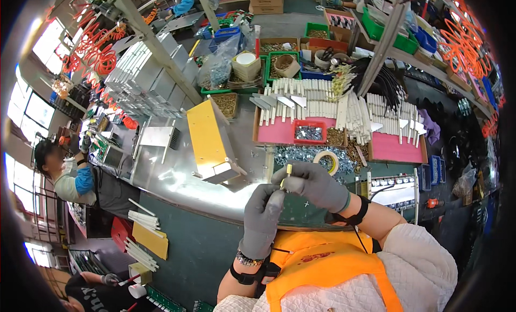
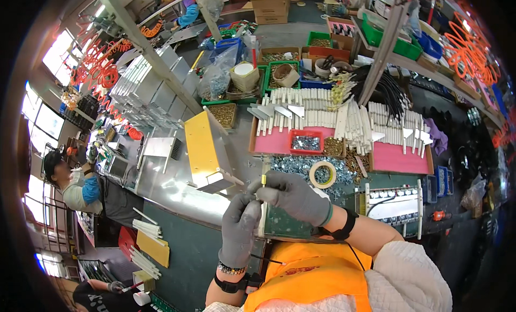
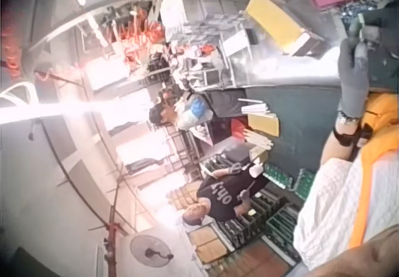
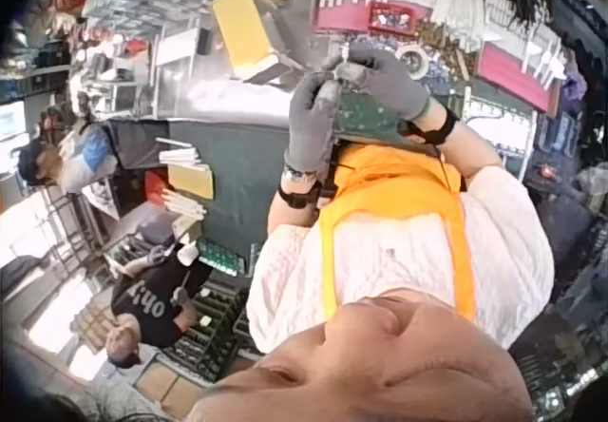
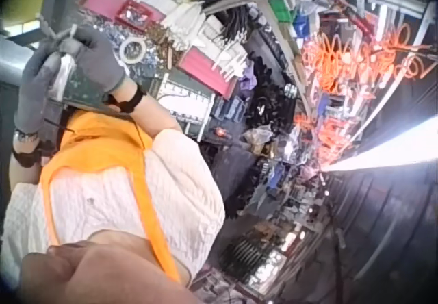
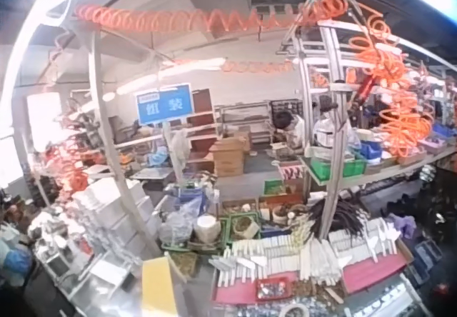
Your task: Assembling the internal components, wiring, and casing of an industrial electrical device.
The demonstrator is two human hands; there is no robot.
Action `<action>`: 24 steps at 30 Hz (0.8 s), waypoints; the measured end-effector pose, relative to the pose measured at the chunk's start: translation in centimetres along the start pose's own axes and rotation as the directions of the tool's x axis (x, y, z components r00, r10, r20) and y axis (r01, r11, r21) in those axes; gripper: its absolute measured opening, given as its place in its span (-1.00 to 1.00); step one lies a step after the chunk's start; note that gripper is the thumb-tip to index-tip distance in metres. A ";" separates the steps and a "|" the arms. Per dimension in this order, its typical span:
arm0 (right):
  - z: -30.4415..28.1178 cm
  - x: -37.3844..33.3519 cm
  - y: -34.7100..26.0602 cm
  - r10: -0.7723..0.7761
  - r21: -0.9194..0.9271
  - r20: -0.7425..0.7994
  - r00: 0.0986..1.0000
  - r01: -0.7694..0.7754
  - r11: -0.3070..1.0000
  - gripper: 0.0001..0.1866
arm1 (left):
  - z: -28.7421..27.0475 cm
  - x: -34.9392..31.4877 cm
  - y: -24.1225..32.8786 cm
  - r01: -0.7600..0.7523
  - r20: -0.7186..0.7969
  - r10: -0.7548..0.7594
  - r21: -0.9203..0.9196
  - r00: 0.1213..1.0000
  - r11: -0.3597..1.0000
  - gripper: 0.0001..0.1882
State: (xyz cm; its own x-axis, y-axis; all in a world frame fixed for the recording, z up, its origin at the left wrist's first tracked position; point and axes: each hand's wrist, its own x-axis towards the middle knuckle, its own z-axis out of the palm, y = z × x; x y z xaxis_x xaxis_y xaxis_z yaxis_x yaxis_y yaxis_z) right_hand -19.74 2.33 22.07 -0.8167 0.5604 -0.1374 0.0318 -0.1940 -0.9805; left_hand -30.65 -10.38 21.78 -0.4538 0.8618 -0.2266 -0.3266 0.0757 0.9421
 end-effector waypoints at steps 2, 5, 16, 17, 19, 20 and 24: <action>0.1 1.7 -0.1 0.040 0.059 0.038 0.998 -0.042 0.997 -0.75 | -1.1 0.8 0.6 -0.053 -0.028 0.052 -0.020 0.998 0.998 -0.86; 0.1 3.5 0.5 0.078 0.103 0.051 0.996 -0.083 0.991 -0.74 | -2.1 2.2 1.1 0.007 -0.031 -0.008 -0.022 0.999 1.000 -0.87; 0.0 6.4 0.1 -0.109 0.055 0.024 0.994 0.107 0.993 -0.80 | -4.0 5.7 3.1 -0.116 -0.200 0.113 -0.002 0.973 0.993 -0.88; 0.0 6.6 -0.1 -0.109 0.068 0.063 0.992 0.105 0.992 -0.80 | -4.3 5.8 3.4 -0.155 -0.187 0.142 -0.057 0.972 0.986 -0.91; 0.0 6.6 -0.6 -0.093 0.084 0.018 0.996 0.091 0.992 -0.81 | -5.3 6.1 3.7 -0.072 -0.085 0.065 -0.090 0.994 0.993 -0.84; 0.1 6.9 -0.7 -0.091 0.091 0.036 0.995 0.088 0.992 -0.81 | -5.0 6.6 3.6 -0.019 -0.077 0.015 -0.043 0.997 0.999 -0.85; -0.7 7.6 -1.2 -0.309 -0.201 0.021 0.951 0.307 0.930 -0.83 | -3.2 7.0 4.1 -0.212 -0.086 0.291 0.498 0.953 0.841 -0.82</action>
State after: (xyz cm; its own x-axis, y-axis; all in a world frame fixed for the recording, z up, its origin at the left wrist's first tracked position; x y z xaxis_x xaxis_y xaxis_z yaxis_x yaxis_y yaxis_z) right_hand -25.57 7.39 22.11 -0.7988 0.5756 0.1751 -0.1051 0.1531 -0.9826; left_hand -37.81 -5.62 23.32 -0.5984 0.8003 0.0369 0.2348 0.1312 0.9632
